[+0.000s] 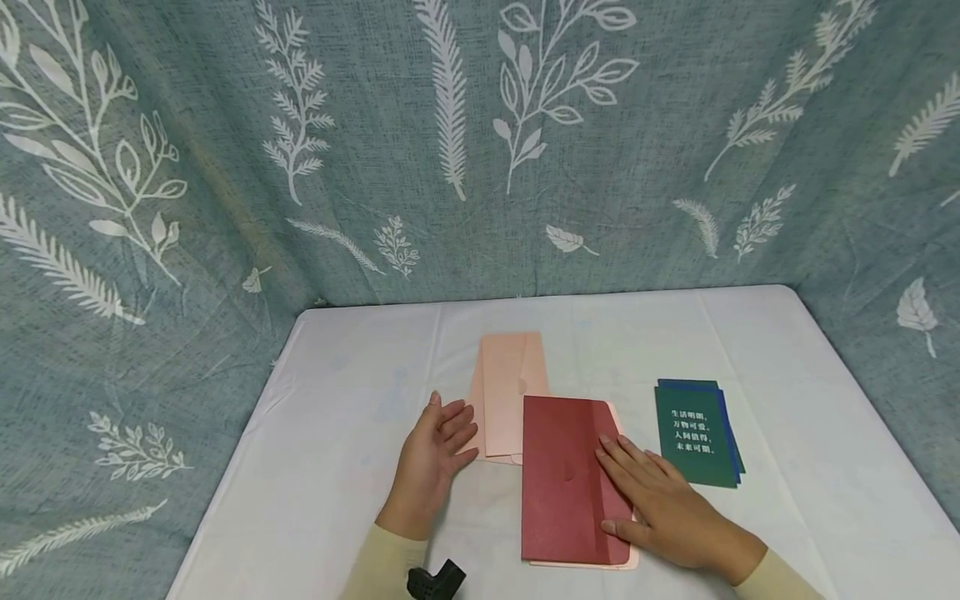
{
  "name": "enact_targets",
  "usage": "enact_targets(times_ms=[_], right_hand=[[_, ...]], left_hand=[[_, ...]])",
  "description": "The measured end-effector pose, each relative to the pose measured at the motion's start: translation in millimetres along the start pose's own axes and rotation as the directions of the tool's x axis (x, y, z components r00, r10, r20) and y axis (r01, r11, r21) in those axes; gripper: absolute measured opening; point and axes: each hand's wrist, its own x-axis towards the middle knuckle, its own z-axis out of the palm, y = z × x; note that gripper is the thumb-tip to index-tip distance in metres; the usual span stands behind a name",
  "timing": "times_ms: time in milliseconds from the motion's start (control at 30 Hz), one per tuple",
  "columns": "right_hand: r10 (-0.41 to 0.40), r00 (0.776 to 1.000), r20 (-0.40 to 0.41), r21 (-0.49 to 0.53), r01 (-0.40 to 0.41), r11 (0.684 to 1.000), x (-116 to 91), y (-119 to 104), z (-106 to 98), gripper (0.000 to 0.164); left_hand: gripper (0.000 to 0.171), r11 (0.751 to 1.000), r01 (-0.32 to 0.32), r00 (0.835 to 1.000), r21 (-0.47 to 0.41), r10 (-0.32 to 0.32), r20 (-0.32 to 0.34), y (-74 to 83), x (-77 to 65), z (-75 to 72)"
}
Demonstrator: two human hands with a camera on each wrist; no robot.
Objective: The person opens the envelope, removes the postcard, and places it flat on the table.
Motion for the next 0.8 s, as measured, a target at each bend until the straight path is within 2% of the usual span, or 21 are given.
enact_targets(times_ms=[233,333,533,800], right_hand=[[0.010,1.000,-0.003,0.014,-0.010,1.000,0,-1,-1,0.086],[0.018,1.000,0.000,0.025,-0.018,1.000,1,-2,-1,0.086],[0.022,1.000,0.007,0.034,-0.022,0.999,0,-1,0,0.086],[0.030,0.999,0.024,0.030,-0.030,0.999,0,-1,0,0.088]], left_hand=[[0.100,0.995,0.096,0.995,-0.042,-0.094,0.039,5.4,2.7,-6.4],[0.096,0.992,0.119,0.992,-0.048,-0.117,0.042,5.3,4.5,-6.7],[0.085,0.990,0.127,0.992,-0.058,-0.126,0.032,3.1,8.1,-6.3],[0.084,0.988,0.136,0.989,-0.076,-0.131,0.070,1.7,12.5,-4.1]])
